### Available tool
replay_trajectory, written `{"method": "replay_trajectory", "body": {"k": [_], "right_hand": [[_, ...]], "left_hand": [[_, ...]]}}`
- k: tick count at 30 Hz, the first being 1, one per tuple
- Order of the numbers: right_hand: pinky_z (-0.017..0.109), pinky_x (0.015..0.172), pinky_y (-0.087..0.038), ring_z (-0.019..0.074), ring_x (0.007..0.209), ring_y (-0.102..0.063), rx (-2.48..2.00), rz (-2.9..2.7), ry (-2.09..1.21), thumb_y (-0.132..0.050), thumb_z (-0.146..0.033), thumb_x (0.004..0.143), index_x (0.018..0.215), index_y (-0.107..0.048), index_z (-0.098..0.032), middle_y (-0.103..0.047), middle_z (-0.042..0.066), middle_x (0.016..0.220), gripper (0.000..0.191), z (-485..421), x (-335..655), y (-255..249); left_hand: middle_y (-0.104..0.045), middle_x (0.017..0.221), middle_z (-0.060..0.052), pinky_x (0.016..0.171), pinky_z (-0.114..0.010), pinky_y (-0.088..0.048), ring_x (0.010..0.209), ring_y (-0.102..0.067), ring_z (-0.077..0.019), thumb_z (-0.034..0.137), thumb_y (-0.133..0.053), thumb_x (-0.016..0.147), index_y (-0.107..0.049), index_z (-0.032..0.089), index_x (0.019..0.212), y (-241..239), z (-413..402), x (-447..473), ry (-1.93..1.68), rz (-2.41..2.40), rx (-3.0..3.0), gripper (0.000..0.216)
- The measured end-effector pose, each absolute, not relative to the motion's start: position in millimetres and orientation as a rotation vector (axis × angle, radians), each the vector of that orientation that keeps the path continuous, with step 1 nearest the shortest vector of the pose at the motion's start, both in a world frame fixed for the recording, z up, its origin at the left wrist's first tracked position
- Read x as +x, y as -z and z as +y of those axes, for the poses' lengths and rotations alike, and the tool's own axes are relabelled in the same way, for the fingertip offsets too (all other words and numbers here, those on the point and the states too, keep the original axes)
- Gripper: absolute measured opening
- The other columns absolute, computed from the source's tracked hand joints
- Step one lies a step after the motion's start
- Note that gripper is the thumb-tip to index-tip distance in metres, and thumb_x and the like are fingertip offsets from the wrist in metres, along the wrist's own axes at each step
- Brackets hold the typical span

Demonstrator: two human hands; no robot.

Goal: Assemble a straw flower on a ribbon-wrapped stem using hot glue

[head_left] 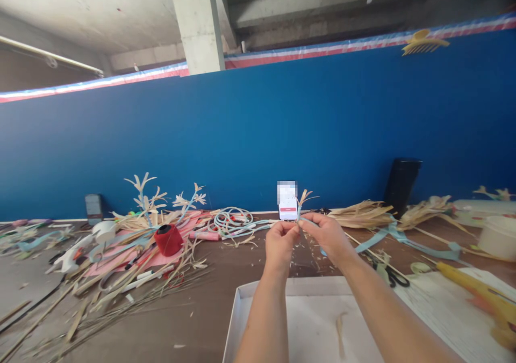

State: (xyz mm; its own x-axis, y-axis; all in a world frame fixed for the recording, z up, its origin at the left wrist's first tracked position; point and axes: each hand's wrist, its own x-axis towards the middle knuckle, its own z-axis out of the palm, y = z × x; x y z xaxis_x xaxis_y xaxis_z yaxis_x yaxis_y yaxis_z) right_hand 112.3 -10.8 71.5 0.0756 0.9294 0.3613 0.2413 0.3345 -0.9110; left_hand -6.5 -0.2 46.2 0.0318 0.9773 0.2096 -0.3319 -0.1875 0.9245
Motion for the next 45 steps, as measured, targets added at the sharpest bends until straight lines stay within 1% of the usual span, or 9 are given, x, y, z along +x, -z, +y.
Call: {"method": "replay_trajectory", "body": {"k": [4, 9, 16, 25, 28, 31, 34, 39, 45], "right_hand": [[0.028, 0.071, -0.043, 0.0188, 0.077, -0.059, -1.141, -1.440, -0.741, -0.057, -0.039, 0.072, 0.091, -0.069, -0.017, -0.068, 0.004, 0.081, 0.031, -11.8, 111.6, -72.9], [0.028, 0.068, -0.043, 0.0193, 0.075, -0.059, -1.155, -1.450, -0.728, -0.056, -0.039, 0.072, 0.092, -0.069, -0.016, -0.069, 0.004, 0.080, 0.033, -13.4, 111.3, -73.8], [0.027, 0.063, -0.043, 0.0176, 0.069, -0.059, -1.205, -1.464, -0.655, -0.055, -0.039, 0.072, 0.088, -0.070, -0.017, -0.068, 0.001, 0.073, 0.030, -12.4, 111.3, -71.9], [0.028, 0.074, -0.041, 0.0180, 0.079, -0.057, -1.198, -1.569, -0.315, -0.055, -0.031, 0.073, 0.077, -0.068, -0.020, -0.064, 0.003, 0.081, 0.017, -11.4, 111.6, -71.7], [0.028, 0.074, -0.040, 0.0172, 0.079, -0.055, -1.177, -1.622, -0.283, -0.055, -0.028, 0.074, 0.078, -0.067, -0.021, -0.062, 0.003, 0.081, 0.015, -13.9, 111.1, -73.6], [0.027, 0.075, -0.039, 0.0168, 0.082, -0.055, -1.146, -1.654, -0.336, -0.049, -0.031, 0.080, 0.079, -0.067, -0.021, -0.061, 0.003, 0.084, 0.020, -16.5, 111.6, -76.7], [0.028, 0.075, -0.040, 0.0173, 0.081, -0.055, -1.164, -1.656, -0.349, -0.046, -0.037, 0.082, 0.078, -0.068, -0.021, -0.060, 0.003, 0.082, 0.027, -17.2, 113.5, -79.2], [0.030, 0.076, -0.041, 0.0183, 0.083, -0.055, -1.189, -1.696, -0.317, -0.052, -0.038, 0.079, 0.081, -0.069, -0.022, -0.060, 0.004, 0.086, 0.024, -13.9, 118.7, -79.5], [0.033, 0.079, -0.039, 0.0203, 0.085, -0.053, -1.272, -1.799, -0.129, -0.057, -0.035, 0.075, 0.082, -0.072, -0.028, -0.062, 0.003, 0.086, 0.017, -10.7, 128.5, -81.0]], "left_hand": [[-0.057, 0.058, 0.001, 0.058, -0.021, -0.036, 0.056, -0.047, -0.0083, 0.028, -0.066, 0.065, -0.061, 0.012, 0.071, -45.8, 0.1, -6.3, -1.447, 0.827, 1.138, 0.018], [-0.057, 0.059, 0.001, 0.058, -0.021, -0.036, 0.057, -0.047, -0.0085, 0.029, -0.066, 0.064, -0.061, 0.013, 0.071, -43.5, 0.4, -6.3, -1.458, 0.840, 1.144, 0.018], [-0.057, 0.060, 0.001, 0.058, -0.021, -0.037, 0.057, -0.048, -0.0092, 0.032, -0.067, 0.064, -0.061, 0.014, 0.071, -41.1, 2.0, -7.8, -1.449, 0.859, 1.170, 0.021], [-0.058, 0.062, 0.000, 0.058, -0.022, -0.037, 0.059, -0.048, -0.0102, 0.033, -0.065, 0.065, -0.061, 0.014, 0.072, -41.6, 2.9, -7.2, -1.469, 0.921, 1.203, 0.021], [-0.059, 0.065, -0.001, 0.060, -0.023, -0.038, 0.061, -0.050, -0.0112, 0.032, -0.064, 0.065, -0.061, 0.014, 0.073, -42.2, 3.2, -6.6, -1.498, 0.913, 1.209, 0.020], [-0.060, 0.066, -0.001, 0.063, -0.024, -0.039, 0.062, -0.051, -0.0118, 0.030, -0.063, 0.066, -0.061, 0.014, 0.073, -42.0, 4.0, -6.7, -1.514, 0.917, 1.223, 0.018], [-0.059, 0.065, -0.001, 0.062, -0.023, -0.039, 0.062, -0.051, -0.0117, 0.030, -0.062, 0.067, -0.061, 0.014, 0.072, -42.1, 3.9, -7.0, -1.521, 0.949, 1.258, 0.017], [-0.060, 0.064, -0.001, 0.059, -0.023, -0.038, 0.060, -0.050, -0.0115, 0.030, -0.061, 0.067, -0.061, 0.015, 0.072, -45.6, 0.7, -7.2, -1.520, 1.001, 1.291, 0.016], [-0.061, 0.068, -0.001, 0.061, -0.023, -0.039, 0.063, -0.052, -0.0123, 0.027, -0.059, 0.069, -0.062, 0.016, 0.072, -48.7, -2.8, -7.9, -1.525, 1.044, 1.371, 0.012]]}}
